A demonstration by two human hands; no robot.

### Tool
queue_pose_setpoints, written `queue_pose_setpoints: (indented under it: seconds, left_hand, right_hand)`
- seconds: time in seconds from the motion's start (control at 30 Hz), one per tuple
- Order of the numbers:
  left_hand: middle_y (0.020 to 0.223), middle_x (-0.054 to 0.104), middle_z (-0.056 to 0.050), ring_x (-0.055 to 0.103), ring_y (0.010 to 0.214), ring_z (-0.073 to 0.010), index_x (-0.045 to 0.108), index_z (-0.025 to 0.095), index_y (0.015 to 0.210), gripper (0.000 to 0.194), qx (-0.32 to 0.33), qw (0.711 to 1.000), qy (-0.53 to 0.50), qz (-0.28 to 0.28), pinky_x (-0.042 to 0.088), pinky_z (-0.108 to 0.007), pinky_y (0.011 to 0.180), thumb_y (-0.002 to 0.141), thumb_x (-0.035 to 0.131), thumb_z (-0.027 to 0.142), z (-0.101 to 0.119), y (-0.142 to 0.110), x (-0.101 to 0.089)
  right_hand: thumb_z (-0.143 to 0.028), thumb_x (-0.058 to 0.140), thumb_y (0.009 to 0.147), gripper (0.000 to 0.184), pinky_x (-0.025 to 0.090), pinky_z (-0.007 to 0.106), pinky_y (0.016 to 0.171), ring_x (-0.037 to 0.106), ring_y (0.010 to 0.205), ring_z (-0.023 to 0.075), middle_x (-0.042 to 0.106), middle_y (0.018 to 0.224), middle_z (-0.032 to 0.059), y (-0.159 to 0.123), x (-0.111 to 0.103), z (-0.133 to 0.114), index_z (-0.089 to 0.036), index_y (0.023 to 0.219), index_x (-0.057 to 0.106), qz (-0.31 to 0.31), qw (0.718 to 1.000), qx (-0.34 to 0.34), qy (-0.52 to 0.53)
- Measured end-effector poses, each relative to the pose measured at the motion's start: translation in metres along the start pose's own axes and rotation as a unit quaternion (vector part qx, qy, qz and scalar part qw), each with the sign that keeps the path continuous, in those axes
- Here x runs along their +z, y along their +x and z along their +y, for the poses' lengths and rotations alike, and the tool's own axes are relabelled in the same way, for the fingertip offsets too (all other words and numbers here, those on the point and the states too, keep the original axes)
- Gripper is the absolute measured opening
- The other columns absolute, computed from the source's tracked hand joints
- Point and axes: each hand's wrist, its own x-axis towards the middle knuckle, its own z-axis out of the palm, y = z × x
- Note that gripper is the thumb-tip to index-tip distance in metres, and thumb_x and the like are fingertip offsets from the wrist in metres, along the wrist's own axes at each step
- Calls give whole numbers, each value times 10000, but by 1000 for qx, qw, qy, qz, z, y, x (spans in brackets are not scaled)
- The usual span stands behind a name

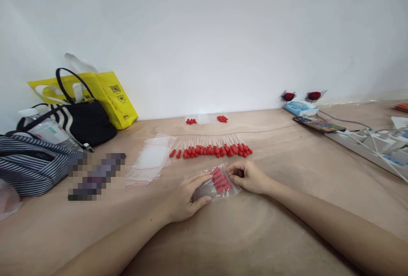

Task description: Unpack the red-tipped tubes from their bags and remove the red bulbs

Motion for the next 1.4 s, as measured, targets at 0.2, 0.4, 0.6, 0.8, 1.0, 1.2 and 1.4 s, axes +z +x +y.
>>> queue_pose_setpoints:
  seconds: [0.2, 0.4, 0.6, 0.8, 1.0, 1.2, 1.4]
  left_hand:
    - [1237, 499, -86, 455, 1142, -194, 449, 201, 1179, 407, 37, 999, -20, 19, 389, -392, 943, 785, 509, 284, -7, 18, 5]
    - [1227, 502, -85, 473, 1116, -188, 442, 204, 1180, 406, 39, 998, -33, 30, 392, -386, 936, 784, 511, 259, -11, 19, 7]
    - [1227, 500, -83, 463, 1126, -186, 458, 201, 1165, 381, 25, 999, -29, 25, 387, -378, 942, 791, 507, 259, -14, 19, 8]
    - [1234, 497, -75, 470, 1121, -176, 474, 201, 1147, 341, 20, 999, -28, 31, 389, -367, 943, 809, 482, 245, -12, 19, 8]
    - [1215, 516, -76, 482, 1105, -180, 474, 195, 1142, 335, 19, 999, -28, 36, 403, -371, 923, 812, 480, 252, -10, 21, 8]
    - [1198, 530, -68, 477, 1107, -184, 483, 197, 1136, 343, 8, 999, -32, 32, 388, -360, 938, 805, 493, 286, -12, 20, 8]
    - [1195, 531, -45, 478, 1102, -170, 483, 215, 1137, 329, 3, 999, -33, 20, 377, -343, 945, 818, 472, 294, -12, 20, 8]
  right_hand:
    - [-262, 531, 749, 177, 367, 194, 470, 442, 517, 78, 548, 601, -16, 3, -4, 3, -158, 829, 650, -19, 995, 51, 85]
    - [-322, 615, 702, 367, 322, 179, 452, 378, 494, 51, 534, 644, -38, 2, -4, 0, -191, 1043, 585, -43, 989, 36, 138]
    - [-241, 666, 621, 299, 407, 209, 563, 503, 588, 71, 587, 728, 0, 4, -8, 4, -129, 883, 575, -79, 958, 115, 251]
    - [-269, 750, 513, 372, 384, 208, 529, 492, 544, 71, 573, 648, -32, 4, -10, 1, -139, 810, 567, -104, 959, 133, 228]
    - [-236, 763, 463, 358, 335, 180, 462, 428, 507, 51, 500, 624, -59, 3, 2, -3, -158, 710, 516, -17, 981, 119, 154]
    - [-174, 692, 528, 265, 271, 168, 421, 361, 472, 47, 423, 551, -80, -1, 0, -8, -173, 697, 487, 5, 997, 71, 34]
    - [-113, 588, 599, 182, 306, 176, 477, 386, 516, 55, 470, 624, -57, 0, -2, -11, -174, 757, 522, -41, 999, -16, 33]
